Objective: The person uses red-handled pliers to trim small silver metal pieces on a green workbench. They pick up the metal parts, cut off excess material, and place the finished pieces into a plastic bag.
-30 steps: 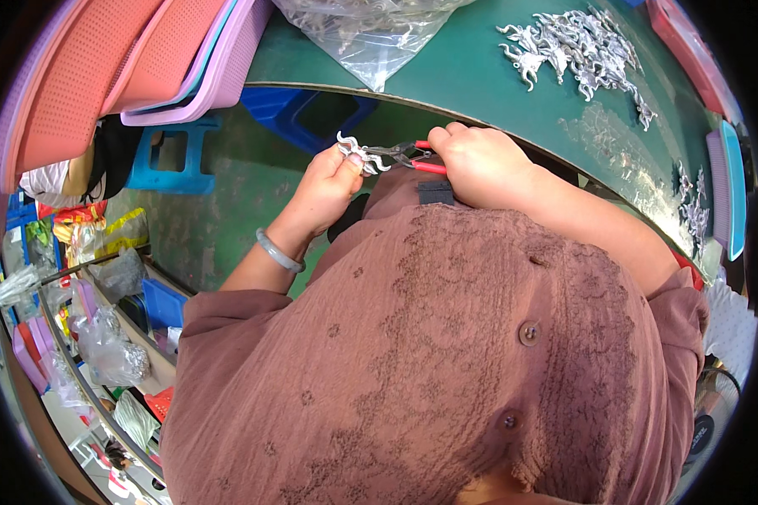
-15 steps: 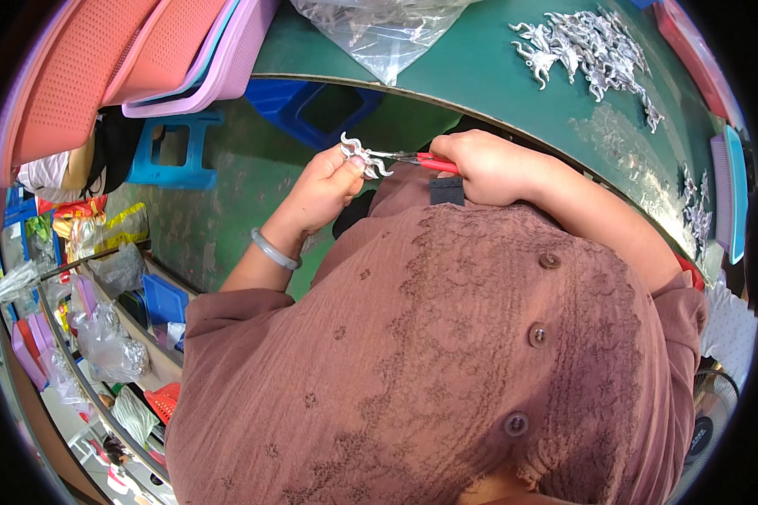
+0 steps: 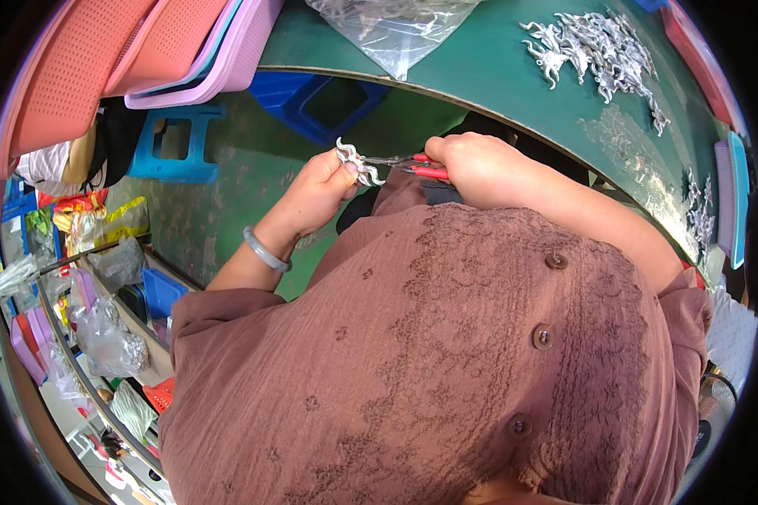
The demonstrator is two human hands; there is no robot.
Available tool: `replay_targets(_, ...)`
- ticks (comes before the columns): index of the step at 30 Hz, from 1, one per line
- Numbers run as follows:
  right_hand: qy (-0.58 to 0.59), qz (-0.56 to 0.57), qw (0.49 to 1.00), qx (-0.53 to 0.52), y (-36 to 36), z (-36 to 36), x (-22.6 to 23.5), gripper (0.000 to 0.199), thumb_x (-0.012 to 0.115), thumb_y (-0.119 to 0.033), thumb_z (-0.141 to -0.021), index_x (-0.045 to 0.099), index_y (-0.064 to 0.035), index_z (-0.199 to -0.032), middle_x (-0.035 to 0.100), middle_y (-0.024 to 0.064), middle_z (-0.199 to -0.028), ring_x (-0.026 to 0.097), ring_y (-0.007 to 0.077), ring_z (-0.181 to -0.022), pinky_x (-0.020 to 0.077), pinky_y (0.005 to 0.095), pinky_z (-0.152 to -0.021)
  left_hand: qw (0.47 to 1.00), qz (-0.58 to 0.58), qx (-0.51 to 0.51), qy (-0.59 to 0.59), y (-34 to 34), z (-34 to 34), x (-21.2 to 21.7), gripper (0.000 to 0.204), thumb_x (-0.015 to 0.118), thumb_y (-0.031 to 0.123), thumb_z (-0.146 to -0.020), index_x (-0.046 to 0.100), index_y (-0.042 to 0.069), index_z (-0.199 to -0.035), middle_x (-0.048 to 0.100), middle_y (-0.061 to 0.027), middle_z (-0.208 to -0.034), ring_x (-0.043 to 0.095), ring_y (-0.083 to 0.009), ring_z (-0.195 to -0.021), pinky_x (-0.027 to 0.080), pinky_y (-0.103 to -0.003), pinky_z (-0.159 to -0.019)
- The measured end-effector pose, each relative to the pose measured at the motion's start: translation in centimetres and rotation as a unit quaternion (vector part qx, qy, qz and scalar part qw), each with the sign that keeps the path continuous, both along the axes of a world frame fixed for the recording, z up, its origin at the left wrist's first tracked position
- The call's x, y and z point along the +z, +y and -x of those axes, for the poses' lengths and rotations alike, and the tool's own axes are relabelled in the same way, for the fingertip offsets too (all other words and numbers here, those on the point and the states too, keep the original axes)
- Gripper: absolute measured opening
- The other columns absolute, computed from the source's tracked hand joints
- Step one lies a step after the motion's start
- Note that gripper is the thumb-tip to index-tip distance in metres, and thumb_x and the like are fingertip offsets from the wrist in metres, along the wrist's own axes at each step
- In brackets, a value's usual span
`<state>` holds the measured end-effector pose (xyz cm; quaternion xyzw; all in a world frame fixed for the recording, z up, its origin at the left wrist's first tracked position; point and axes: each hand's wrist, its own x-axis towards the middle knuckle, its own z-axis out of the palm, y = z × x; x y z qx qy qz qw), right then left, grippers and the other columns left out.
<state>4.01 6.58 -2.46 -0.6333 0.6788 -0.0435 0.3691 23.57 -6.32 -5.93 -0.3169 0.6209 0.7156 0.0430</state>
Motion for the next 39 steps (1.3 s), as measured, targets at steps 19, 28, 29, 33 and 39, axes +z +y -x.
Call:
replay_targets(19, 0.024, -0.026, 0.999, 0.017, -1.4, -1.1, -0.9, 0.020, 0.054, -0.013, -0.078, 0.055, 0.0015, -0.092, 0.062, 0.0195, -0.088, 0.060, 0.0327, -0.086, 0.0488, 0.0388, -0.073, 0.992, -0.063, 0.026, -0.105, -1.1, -0.4, -0.1, 0.015, 0.041, 0.017, -0.091, 0.047, 0.010, -0.080, 0.034, 0.0066, -0.059, 0.027, -0.0045, -0.049, 0.024, -0.020, -0.043)
replay_targets(28, -0.112, 0.012, 0.989, -0.097, -0.9, 0.9, -1.4, 0.042, 0.059, -0.025, -0.079, 0.051, 0.0037, -0.108, 0.059, 0.0236, -0.088, 0.058, 0.0355, -0.084, 0.0452, 0.0374, -0.074, 0.994, 0.083, 0.058, 0.036, -1.5, -0.9, -1.0, 0.014, 0.043, 0.013, -0.091, 0.053, 0.006, -0.098, 0.043, 0.0056, -0.065, 0.035, -0.0036, -0.055, 0.031, -0.019, -0.050)
replay_targets(29, -0.108, 0.012, 0.990, -0.089, -0.9, 0.9, -1.2, 0.041, 0.059, -0.025, -0.078, 0.051, 0.0036, -0.107, 0.059, 0.0234, -0.088, 0.058, 0.0360, -0.084, 0.0452, 0.0377, -0.073, 0.989, 0.130, 0.054, 0.036, -1.6, -1.1, -1.2, 0.017, 0.044, 0.013, -0.090, 0.053, 0.005, -0.102, 0.046, 0.0048, -0.068, 0.038, -0.0039, -0.058, 0.034, -0.019, -0.053)
replay_targets(33, -0.084, 0.024, 0.995, -0.039, -0.7, 0.8, -1.8, 0.037, 0.059, -0.025, -0.077, 0.052, 0.0031, -0.101, 0.059, 0.0231, -0.086, 0.057, 0.0379, -0.084, 0.0452, 0.0388, -0.072, 0.971, 0.221, 0.076, 0.054, -0.9, -1.3, -0.9, 0.029, 0.046, 0.009, -0.088, 0.052, 0.004, -0.116, 0.054, 0.0009, -0.086, 0.044, -0.0052, -0.071, 0.040, -0.021, -0.066)
replay_targets(39, -0.073, 0.027, 0.996, -0.033, -1.0, 0.3, -1.6, 0.033, 0.059, -0.025, -0.076, 0.053, 0.0021, -0.094, 0.058, 0.0231, -0.085, 0.056, 0.0393, -0.084, 0.0450, 0.0401, -0.071, 0.977, 0.025, 0.151, 0.149, 0.6, -1.1, -0.9, 0.039, 0.045, 0.005, -0.085, 0.047, 0.000, -0.124, 0.053, -0.0019, -0.099, 0.047, -0.0073, -0.076, 0.040, -0.021, -0.072)
